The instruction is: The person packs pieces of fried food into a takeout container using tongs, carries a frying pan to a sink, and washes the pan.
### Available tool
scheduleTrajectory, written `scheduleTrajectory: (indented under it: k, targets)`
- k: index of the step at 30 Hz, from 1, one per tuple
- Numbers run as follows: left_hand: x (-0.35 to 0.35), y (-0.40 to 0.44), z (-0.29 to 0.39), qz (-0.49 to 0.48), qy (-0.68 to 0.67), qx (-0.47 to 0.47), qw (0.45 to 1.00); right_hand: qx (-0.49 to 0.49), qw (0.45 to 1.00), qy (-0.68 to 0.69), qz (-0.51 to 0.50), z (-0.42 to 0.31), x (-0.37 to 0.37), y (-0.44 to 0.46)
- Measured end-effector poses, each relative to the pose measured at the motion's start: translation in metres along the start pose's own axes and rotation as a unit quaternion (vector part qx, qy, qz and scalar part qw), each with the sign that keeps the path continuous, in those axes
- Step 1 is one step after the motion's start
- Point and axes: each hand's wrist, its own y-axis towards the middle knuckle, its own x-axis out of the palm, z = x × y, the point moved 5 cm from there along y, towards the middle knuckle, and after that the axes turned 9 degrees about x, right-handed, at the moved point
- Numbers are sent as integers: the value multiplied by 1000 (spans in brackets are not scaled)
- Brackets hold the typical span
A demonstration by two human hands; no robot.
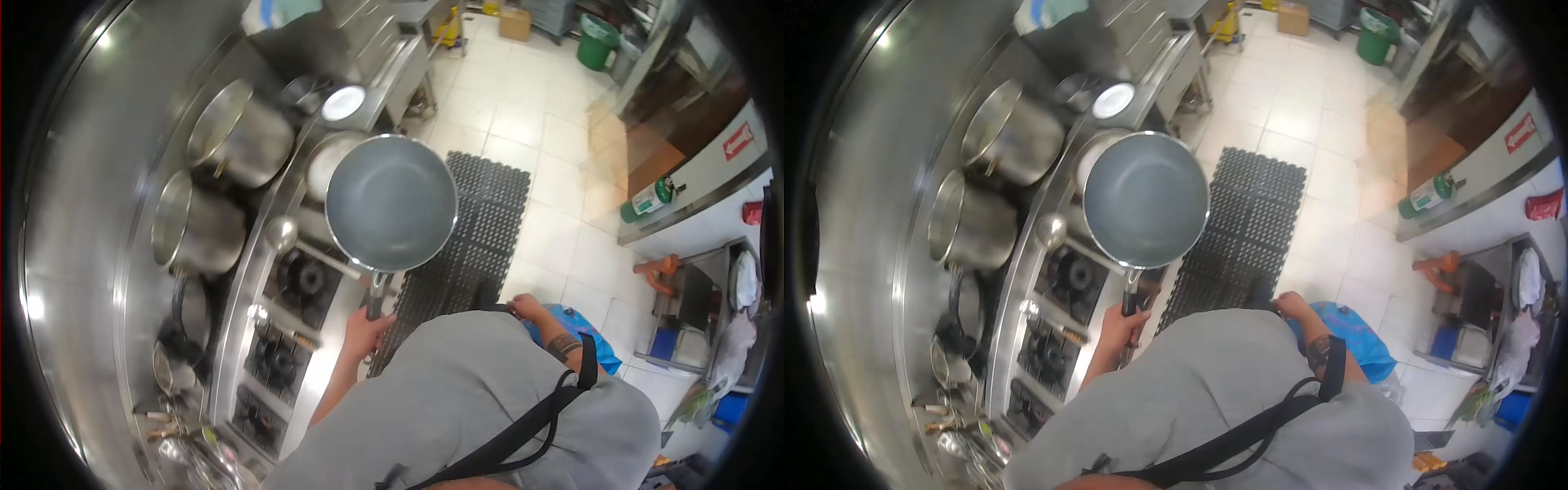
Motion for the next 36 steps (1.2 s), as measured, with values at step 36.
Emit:
scheduleTrajectory:
  k: [36]
  targets:
    - [365, 877, 606, -628, -650, -75, 421, 89, 989, 113, 44, 74, -653, 386]
